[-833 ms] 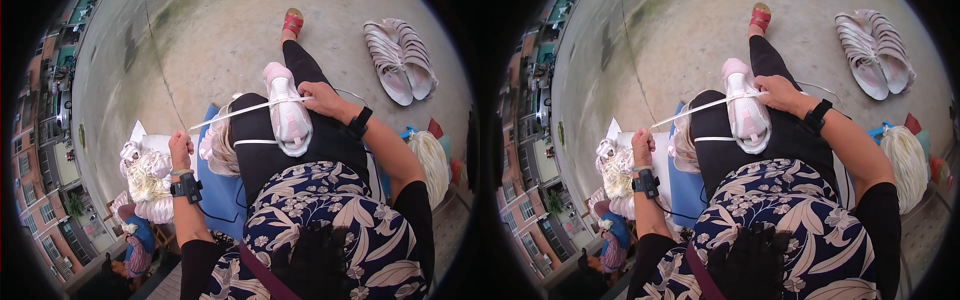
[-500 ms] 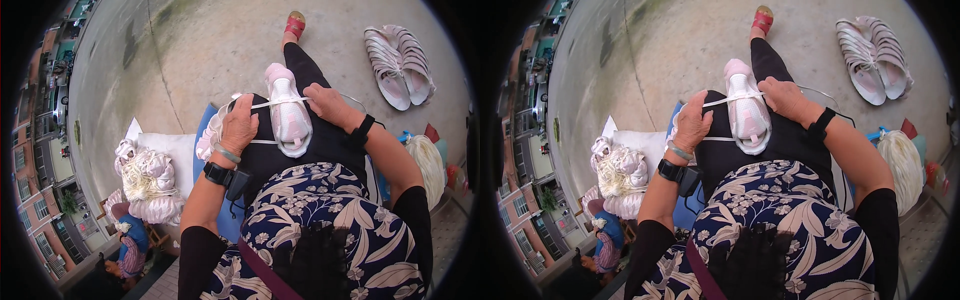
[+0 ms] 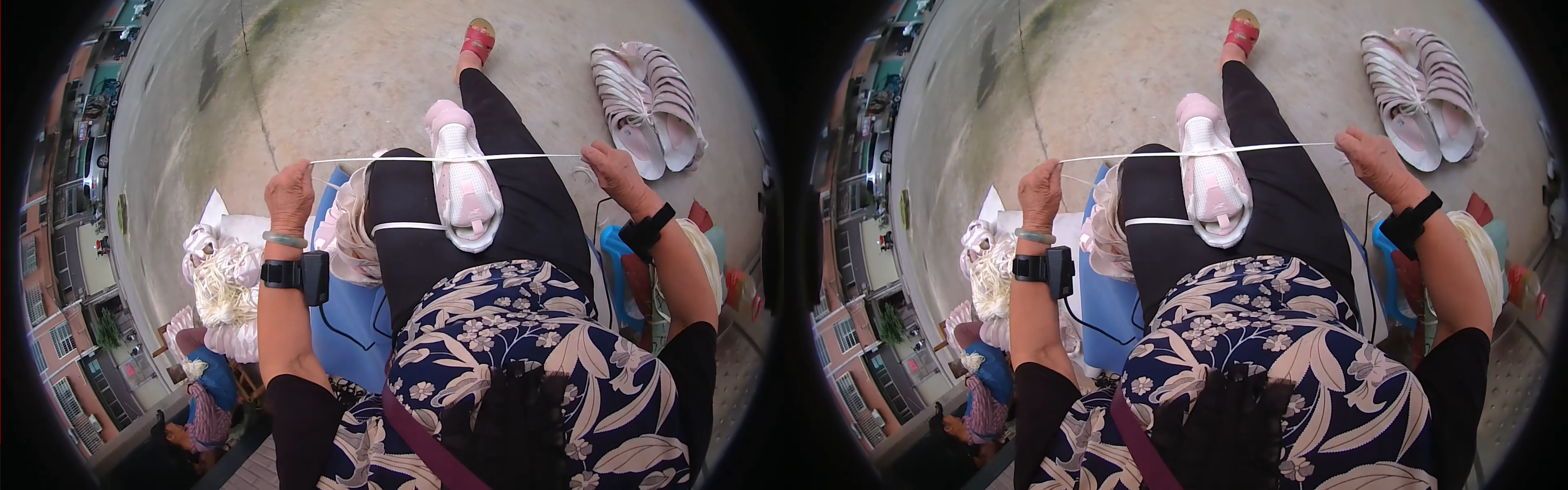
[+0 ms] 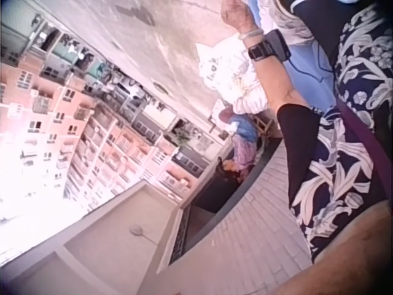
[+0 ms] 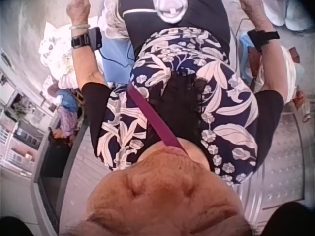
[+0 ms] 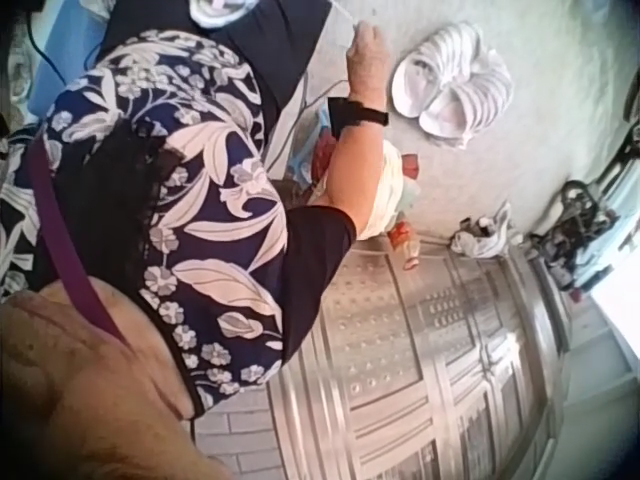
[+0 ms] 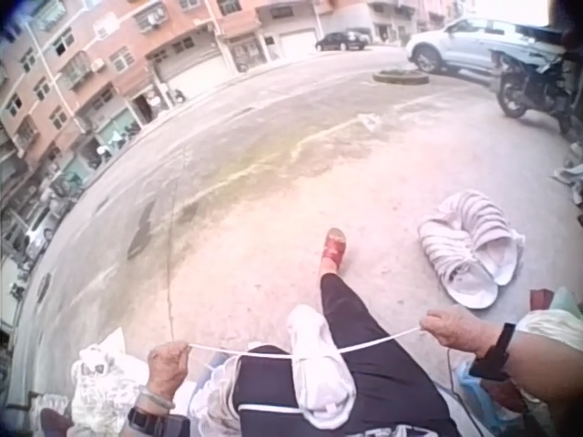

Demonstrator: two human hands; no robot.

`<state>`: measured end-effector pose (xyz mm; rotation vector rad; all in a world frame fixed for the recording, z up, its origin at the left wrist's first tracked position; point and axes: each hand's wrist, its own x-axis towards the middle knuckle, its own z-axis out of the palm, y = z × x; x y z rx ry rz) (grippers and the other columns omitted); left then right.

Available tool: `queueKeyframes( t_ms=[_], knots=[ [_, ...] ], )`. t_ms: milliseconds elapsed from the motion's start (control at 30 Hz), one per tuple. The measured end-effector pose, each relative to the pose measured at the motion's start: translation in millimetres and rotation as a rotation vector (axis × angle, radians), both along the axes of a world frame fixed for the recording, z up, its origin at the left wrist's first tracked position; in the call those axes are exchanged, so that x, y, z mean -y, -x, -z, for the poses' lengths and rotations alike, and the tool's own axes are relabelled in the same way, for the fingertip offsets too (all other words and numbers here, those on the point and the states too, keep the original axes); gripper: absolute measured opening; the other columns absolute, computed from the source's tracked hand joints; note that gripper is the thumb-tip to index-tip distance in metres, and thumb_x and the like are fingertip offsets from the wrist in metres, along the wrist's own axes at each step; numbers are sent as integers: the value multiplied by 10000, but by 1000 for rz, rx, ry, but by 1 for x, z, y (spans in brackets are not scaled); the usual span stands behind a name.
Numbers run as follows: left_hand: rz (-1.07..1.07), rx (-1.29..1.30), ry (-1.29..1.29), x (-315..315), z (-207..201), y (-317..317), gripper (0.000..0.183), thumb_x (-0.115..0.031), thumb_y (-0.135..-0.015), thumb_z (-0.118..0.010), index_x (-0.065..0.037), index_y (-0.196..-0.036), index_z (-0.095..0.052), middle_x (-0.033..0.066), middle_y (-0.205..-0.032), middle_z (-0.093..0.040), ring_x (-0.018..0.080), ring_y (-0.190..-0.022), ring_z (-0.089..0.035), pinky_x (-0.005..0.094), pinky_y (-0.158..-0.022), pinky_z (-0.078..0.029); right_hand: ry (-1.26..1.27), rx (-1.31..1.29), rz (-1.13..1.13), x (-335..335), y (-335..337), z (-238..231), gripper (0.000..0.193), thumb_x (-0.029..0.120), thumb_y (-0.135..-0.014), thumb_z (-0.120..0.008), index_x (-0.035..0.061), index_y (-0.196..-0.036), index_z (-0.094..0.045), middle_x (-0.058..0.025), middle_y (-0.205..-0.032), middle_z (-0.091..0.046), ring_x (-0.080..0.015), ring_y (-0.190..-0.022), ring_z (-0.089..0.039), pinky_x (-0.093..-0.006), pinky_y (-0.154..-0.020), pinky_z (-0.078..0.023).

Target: The recorder is lacing a pair of white and green sneakers while sitting outdoors.

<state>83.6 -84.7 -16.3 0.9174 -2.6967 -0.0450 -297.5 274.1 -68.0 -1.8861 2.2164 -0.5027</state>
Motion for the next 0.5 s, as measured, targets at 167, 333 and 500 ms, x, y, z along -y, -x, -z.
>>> queueKeyframes(
  t_ms=[167,333,500],
  knots=[
    [-315,-22,119,62,-59,-84,138,-190,-817,-586,-87,-881,-650,155,-748,-620,280,-666,-611,333,-617,-463,125,-148,143,-64,65,-27,154,27,-813,-531,39,-966,-527,-145,-809,-526,-345,-721,-540,-390,-600,-424],
    [-410,-126,101,80,-102,-115,185,-180,-827,-586,-54,-944,-655,127,-778,-650,201,-685,-619,293,-652,-464,144,-396,270,-131,149,-63,178,50,-857,-509,35,-1031,-544,-155,-907,-567,-345,-797,-568,-356,-664,-459],
    [-417,-154,27,93,-136,-129,188,-151,-835,-582,-34,-965,-652,46,-646,-569,108,-607,-514,254,-587,-422,61,-676,352,-185,226,-131,220,49,-878,-497,17,-1091,-540,-167,-1036,-595,-326,-944,-581,-341,-787,-473]
  ],
)
